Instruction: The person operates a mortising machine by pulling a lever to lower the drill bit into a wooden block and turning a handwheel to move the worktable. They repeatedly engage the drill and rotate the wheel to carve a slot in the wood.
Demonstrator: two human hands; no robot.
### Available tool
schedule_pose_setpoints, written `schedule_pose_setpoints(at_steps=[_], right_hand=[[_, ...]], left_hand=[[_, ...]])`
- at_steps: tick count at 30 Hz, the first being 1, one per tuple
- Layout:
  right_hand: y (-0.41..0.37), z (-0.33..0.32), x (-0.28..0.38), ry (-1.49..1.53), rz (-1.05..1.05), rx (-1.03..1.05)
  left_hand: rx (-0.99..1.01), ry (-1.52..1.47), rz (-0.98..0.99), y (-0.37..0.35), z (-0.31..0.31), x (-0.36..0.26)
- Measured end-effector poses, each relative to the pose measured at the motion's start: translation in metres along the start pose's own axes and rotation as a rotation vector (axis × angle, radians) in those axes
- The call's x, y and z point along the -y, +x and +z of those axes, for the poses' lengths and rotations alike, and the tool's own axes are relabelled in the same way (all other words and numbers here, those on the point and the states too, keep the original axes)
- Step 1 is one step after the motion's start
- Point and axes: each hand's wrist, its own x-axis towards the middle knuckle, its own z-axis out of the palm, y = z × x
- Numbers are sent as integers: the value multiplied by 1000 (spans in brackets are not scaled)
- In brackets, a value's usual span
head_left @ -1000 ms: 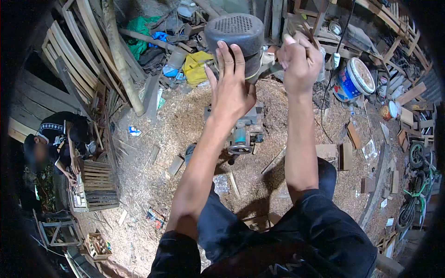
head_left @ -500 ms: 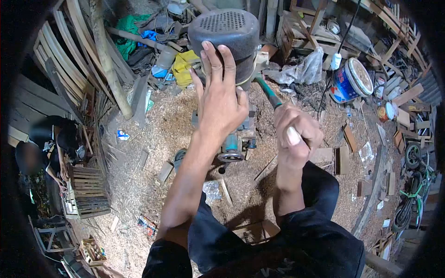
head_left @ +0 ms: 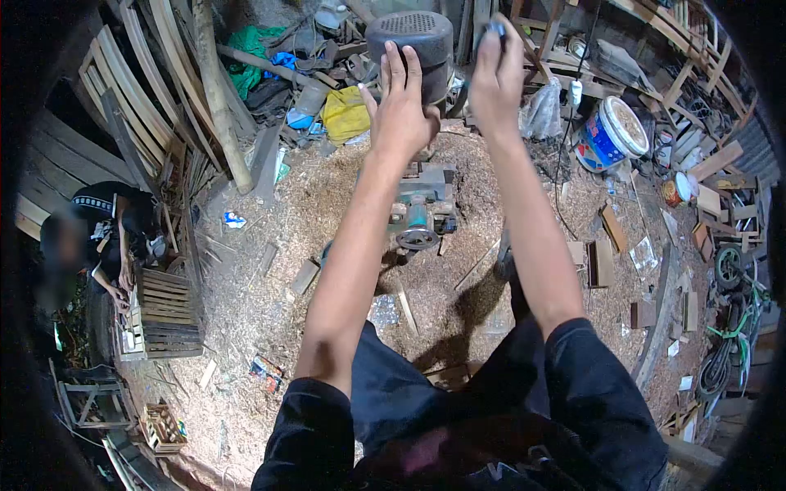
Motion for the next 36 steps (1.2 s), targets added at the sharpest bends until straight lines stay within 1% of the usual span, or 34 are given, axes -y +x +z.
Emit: schedule_pose_setpoints(at_steps=[2,4,6,7,8,9,10,11,12,13,14,15,16,18,19,21,22,25,26,29,31,33,34,36], right_hand=[[14,8,-5,-99,-59,57],[16,-17,-51,-129,-47,352],[-7,-36,-53,-170,-1,462],[-25,-45,-52,-101,104,511],[-44,-60,-76,-257,213,680],[-73,-71,-86,-164,227,728],[-105,-88,-88,-278,457,865],[-148,-108,-116,-286,438,983],[-187,-127,-135,-453,515,1194],[-206,-145,-112,-536,587,1385],[-240,-161,-121,-740,435,1729],[-254,-165,-125,-785,409,1878],[-269,-169,-129,-818,374,2029],[-263,-144,-98,-566,583,1925],[-264,-137,-98,-599,486,1818],[-265,-128,-95,-653,306,1606],[-261,-123,-95,-613,380,1615],[-252,-123,-105,-588,346,1687],[-252,-120,-115,-690,378,1793],[-238,-118,-112,-768,393,1817],[-250,-125,-133,-762,398,1779],[-250,-127,-134,-765,408,1706],[-248,-127,-136,-774,414,1728],[-245,-131,-135,-791,438,1777]], left_hand=[[-12,-1,-12,3,-9,0],[-6,-99,-71,-7,-14,6],[-22,-204,-133,-24,-7,17],[-47,-226,-130,-40,11,32],[-71,-246,-129,-58,24,44],[34,-271,-226,-77,21,44],[140,-297,-323,-99,19,43],[173,-291,-373,-125,33,47],[207,-284,-425,-157,57,57],[313,-231,-450,-192,92,73],[419,-178,-476,-223,116,85],[578,-175,-561,-246,119,80],[734,-93,-597,-277,158,93],[791,-11,-587,-302,171,75],[807,22,-584,-305,178,69],[721,-66,-619,-320,204,79],[685,-108,-641,-332,217,85],[800,-181,-653,-320,217,85],[942,-115,-662,-308,211,81],[695,-134,-895,-295,199,71],[510,-168,-874,-284,190,72],[406,-250,-788,-266,181,78],[443,-443,-523,-280,214,109],[629,-388,-527,-268,208,106]])
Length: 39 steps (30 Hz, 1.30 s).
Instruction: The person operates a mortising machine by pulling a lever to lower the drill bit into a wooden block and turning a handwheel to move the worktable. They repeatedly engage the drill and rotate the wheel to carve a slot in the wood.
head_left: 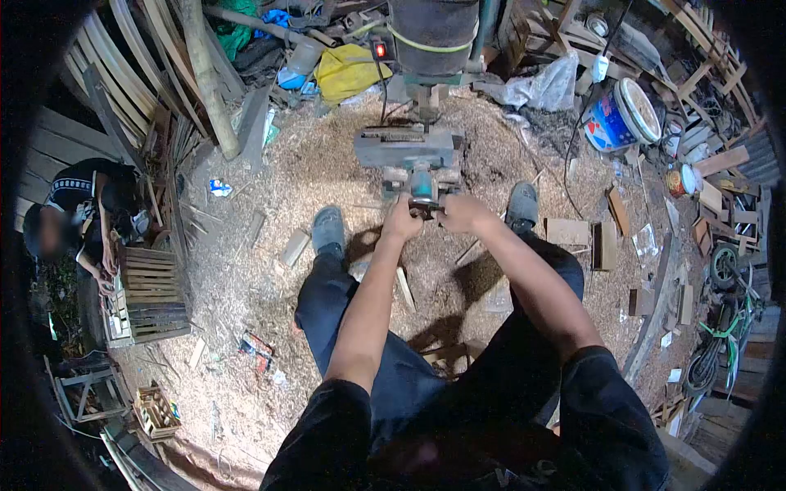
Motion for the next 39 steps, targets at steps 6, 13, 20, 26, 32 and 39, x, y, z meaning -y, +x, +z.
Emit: schedule_pose_setpoints(at_steps=[6,13,20,26,32,39], right_hand=[[6,-8,-18,-2,22,-53],[22,9,-24,-57,99,79],[5,36,-5,70,193,-1],[-6,-79,-19,435,133,-608],[30,-211,-15,672,-103,-1172],[78,-343,-4,921,1,-1340]], left_hand=[[-64,-28,-53,-11,4,-14],[-199,-113,-61,-50,16,0],[-281,-25,-66,-55,18,-7],[-461,-134,302,-38,-63,-85],[-814,-98,711,3,-186,-208],[-1027,149,813,54,-251,-297]])
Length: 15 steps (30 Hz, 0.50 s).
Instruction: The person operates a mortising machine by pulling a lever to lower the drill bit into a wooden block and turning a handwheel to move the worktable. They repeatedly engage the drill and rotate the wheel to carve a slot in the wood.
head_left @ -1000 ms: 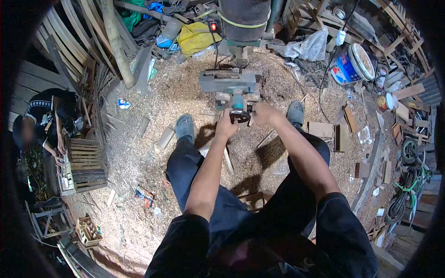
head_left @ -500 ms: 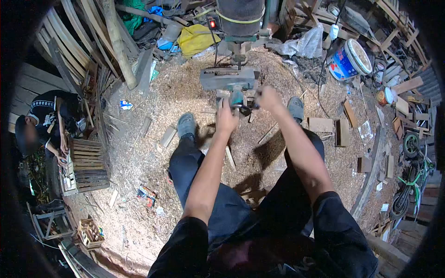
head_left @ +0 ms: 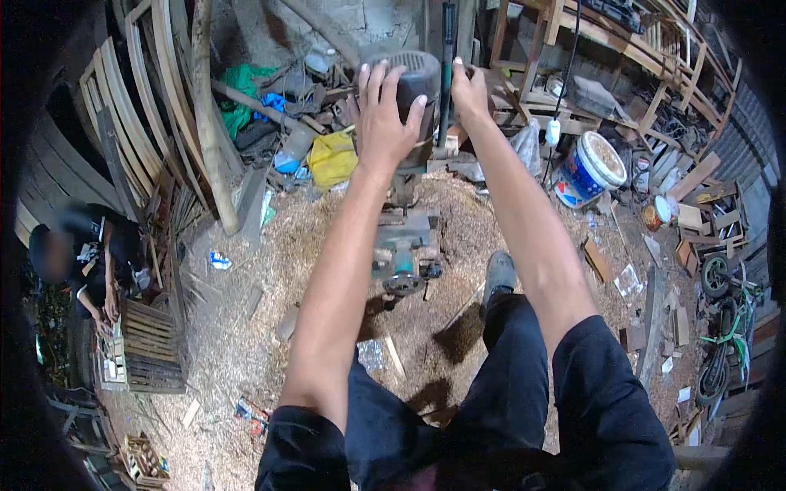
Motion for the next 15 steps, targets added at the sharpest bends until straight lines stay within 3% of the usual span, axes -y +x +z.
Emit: schedule_pose_setpoints(at_steps=[3,4,5,6,7,9,10,12,15], right_hand=[[20,5,-9,-110,135,96],[27,10,-7,-20,206,163],[74,29,-28,62,113,309],[83,38,-8,157,164,389],[96,51,9,15,106,213],[63,30,111,442,251,29],[81,17,118,272,203,140],[102,24,100,102,19,95],[64,7,80,219,-170,171]], left_hand=[[-119,-94,-4,0,15,0],[-112,-98,-12,-2,17,-2],[-115,-97,-26,-1,17,-3],[-119,-97,-49,-1,16,-3],[-89,-98,-39,-1,13,-1],[-57,-78,-31,-2,11,2],[-44,-66,-27,-3,8,3],[-36,-79,-48,-6,8,2],[54,-80,-132,-11,2,-4]])
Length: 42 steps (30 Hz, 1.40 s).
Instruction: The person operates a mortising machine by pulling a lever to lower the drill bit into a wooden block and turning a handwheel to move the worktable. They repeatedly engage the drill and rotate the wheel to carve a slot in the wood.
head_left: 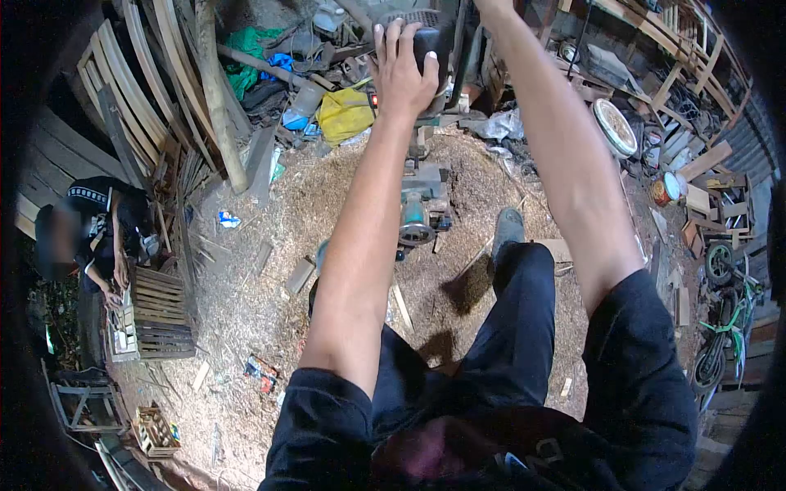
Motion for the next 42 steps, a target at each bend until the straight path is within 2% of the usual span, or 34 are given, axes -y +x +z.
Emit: schedule_pose_setpoints(at_steps=[1,2,3,5,7,8,11,13,15,17,19,22,25,27,29,32,34,37,38,39,42], right_hand=[[-16,-6,1,43,-84,24],[-45,-11,21,-55,15,-25],[-74,-16,29,-181,-160,-91],[-122,-30,27,-72,-70,32],[-191,-41,43,-23,-142,-29],[-229,-50,40,-11,-126,-13],[-274,-60,36,53,-126,-21],[-275,-61,42,-2,-105,-16],[-238,-56,52,-169,-72,42],[-178,-52,54,-219,-131,76],[-130,-35,49,-81,-273,15],[-110,-22,27,-139,-357,-181],[-174,-32,42,-91,-155,-115],[-242,-45,30,-42,-73,-126],[-282,-63,37,215,9,6],[-277,-62,37,-17,-54,12],[-258,-55,37,-5,-114,-25],[-236,-48,42,-52,-244,-87],[-229,-44,44,-40,-275,-129],[-221,-41,43,-28,-307,-172],[-230,-54,28,-53,-59,-28]], left_hand=[[44,11,-17,-2,-5,-2],[86,22,-33,-3,-7,-1],[128,33,-48,-6,-10,0],[193,-38,-61,-18,-16,3],[225,-147,-77,-36,-24,0],[326,-14,-122,-48,-33,-7],[250,-222,-165,-114,-17,17],[271,-244,-225,-147,-27,18],[341,-192,-340,-161,-39,17],[380,-210,-356,-162,-60,8],[402,-224,-379,-169,-69,7],[405,-200,-419,-193,-72,13],[426,-127,-425,-215,-72,29],[447,-144,-457,-246,-59,50],[496,-105,-552,-254,-61,38],[573,-97,-607,-278,-63,35],[587,-134,-600,-296,-56,45],[723,-24,-745,-322,-58,51],[821,64,-829,-314,-66,37],[835,90,-807,-319,-65,37],[836,165,-703,-338,-56,47]])
